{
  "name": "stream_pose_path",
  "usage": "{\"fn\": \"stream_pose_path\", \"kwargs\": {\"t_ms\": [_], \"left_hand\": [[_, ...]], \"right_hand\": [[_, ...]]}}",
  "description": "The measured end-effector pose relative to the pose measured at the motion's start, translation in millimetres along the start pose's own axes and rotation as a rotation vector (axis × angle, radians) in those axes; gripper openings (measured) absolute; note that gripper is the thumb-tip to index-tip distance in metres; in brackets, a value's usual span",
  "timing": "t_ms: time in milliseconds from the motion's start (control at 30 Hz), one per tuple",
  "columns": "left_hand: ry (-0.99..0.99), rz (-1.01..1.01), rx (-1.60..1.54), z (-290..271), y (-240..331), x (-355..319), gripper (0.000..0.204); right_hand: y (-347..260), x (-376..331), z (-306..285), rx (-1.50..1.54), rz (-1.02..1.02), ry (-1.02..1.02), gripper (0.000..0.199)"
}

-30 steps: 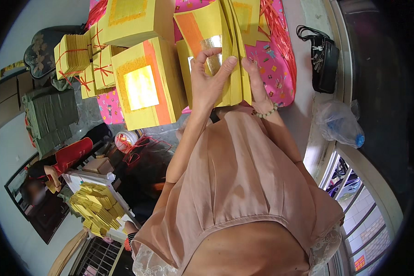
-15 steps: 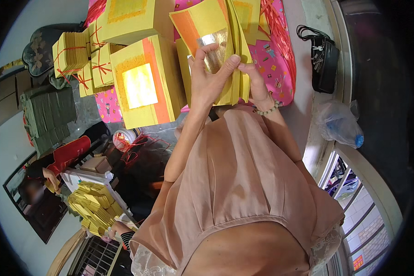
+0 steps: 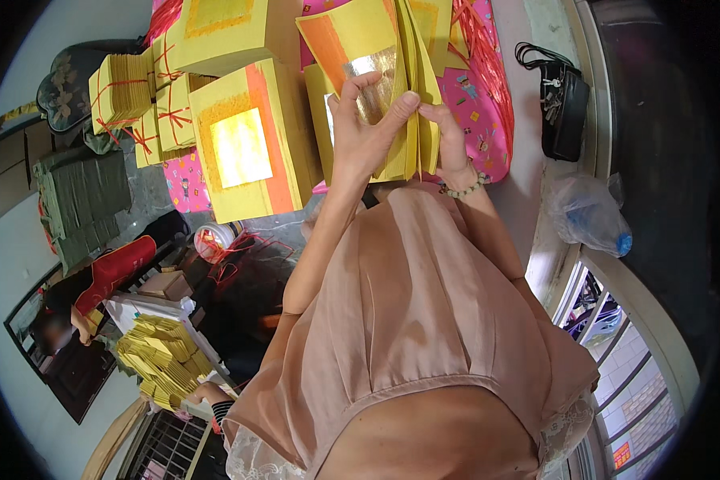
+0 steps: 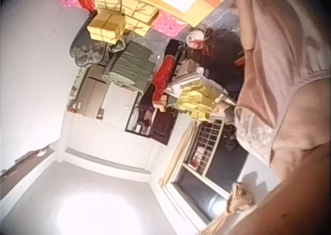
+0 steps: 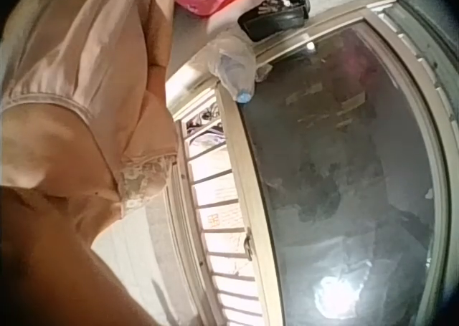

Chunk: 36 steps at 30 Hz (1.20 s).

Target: Folding and organizing stacks of yellow joss paper.

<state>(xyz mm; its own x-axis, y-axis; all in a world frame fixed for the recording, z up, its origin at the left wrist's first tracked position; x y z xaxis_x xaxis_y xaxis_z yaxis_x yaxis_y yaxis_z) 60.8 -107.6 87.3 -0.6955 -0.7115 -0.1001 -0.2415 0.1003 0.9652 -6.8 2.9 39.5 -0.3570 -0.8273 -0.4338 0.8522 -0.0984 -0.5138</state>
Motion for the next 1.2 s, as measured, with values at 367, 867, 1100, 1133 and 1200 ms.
{"fn": "stream_pose_path", "kwargs": {"t_ms": [367, 867, 1100, 1133, 1200], "left_hand": [[-0.022, -0.009, -0.008, 1, 7, -1, 0.070], [-0.048, -0.050, 0.041, 2, 4, -1, 0.071], [-0.045, -0.038, 0.065, 3, 3, 0, 0.072], [-0.044, -0.038, 0.065, 3, 3, 0, 0.072], [-0.040, -0.029, 0.036, 4, 2, 0, 0.073]], "right_hand": [[0, -6, 6, 0.117, 0.002, -0.170, 0.050], [-2, -5, 2, 0.039, 0.053, -0.047, 0.045], [-2, -4, 1, 0.112, -0.005, -0.052, 0.045], [-2, -4, 1, 0.112, -0.004, -0.053, 0.045], [-4, -3, 3, 0.138, -0.011, -0.086, 0.046]]}}
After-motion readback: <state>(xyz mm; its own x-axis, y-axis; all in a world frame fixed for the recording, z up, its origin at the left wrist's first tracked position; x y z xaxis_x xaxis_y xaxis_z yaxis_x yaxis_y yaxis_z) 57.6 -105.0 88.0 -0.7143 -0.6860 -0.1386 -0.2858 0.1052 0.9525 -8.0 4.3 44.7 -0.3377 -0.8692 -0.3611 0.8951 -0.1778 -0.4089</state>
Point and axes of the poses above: each hand's wrist, its own x-axis towards the middle knuckle, its own z-axis out of the palm, y = z × x, the point moved 5 cm from there along x, towards the middle knuckle, and after that the axes turned 6 degrees about z, right-handed, at the moved point
